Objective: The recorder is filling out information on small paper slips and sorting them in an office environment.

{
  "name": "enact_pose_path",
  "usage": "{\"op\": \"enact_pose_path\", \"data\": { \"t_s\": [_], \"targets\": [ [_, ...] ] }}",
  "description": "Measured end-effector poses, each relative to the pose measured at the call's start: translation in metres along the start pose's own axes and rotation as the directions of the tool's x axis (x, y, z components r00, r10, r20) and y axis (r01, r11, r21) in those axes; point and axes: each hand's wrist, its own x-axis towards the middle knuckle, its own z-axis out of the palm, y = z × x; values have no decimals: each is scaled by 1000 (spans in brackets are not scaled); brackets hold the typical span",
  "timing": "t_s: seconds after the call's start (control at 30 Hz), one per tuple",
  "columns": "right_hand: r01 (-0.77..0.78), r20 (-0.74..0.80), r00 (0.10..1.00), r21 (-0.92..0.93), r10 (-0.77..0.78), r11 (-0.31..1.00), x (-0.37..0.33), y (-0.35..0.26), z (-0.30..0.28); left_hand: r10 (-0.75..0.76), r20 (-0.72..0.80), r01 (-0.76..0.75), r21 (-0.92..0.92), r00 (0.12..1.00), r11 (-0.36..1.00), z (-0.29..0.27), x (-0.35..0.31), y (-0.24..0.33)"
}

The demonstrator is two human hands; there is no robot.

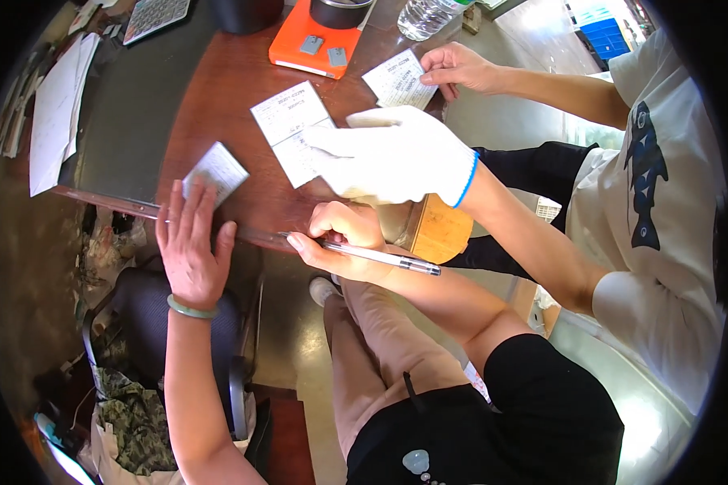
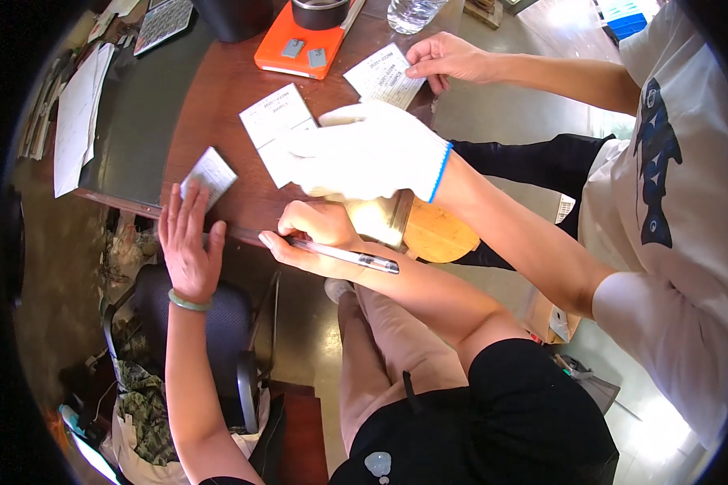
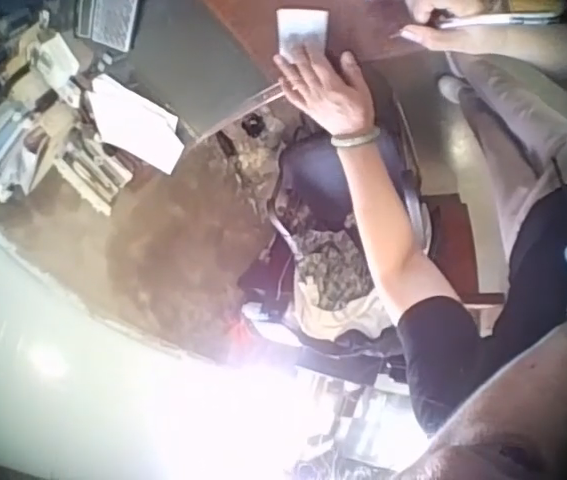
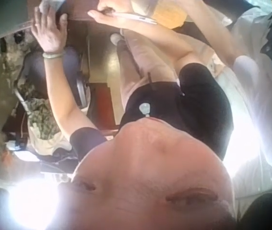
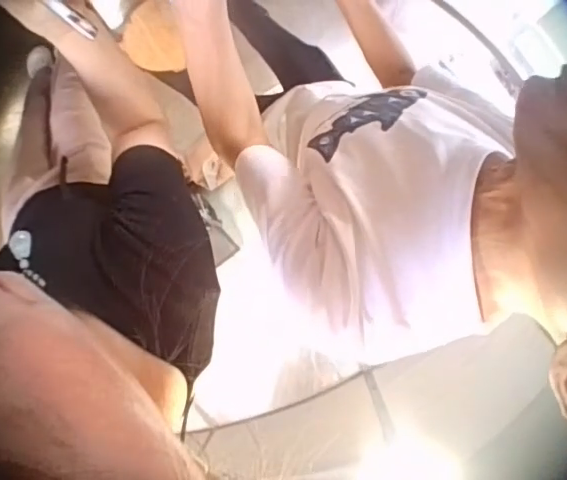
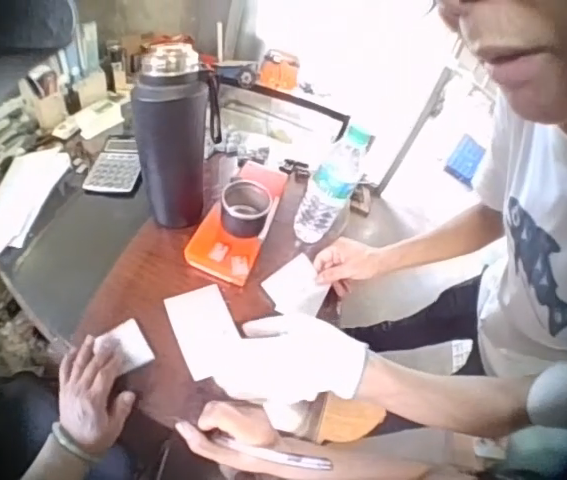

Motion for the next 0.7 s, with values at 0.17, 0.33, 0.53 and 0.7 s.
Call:
{"op": "enact_pose_path", "data": {
  "t_s": [0.17,0.33,0.53,0.7],
  "targets": [
    [21,19,1000,5,-21,1000,-7,-1,13,82,12,-80,-117,997,990,-3,-17,14],
    [-94,-11,995,111,96,989,-10,-8,16,52,-76,-67,-207,996,976,0,-20,23],
    [-101,38,994,56,98,993,-16,1,15,-10,-172,-24,-195,985,981,4,-38,15],
    [-127,58,990,6,127,992,-1,6,21,18,-128,-41,-178,992,983,12,-42,21]
  ]
}}
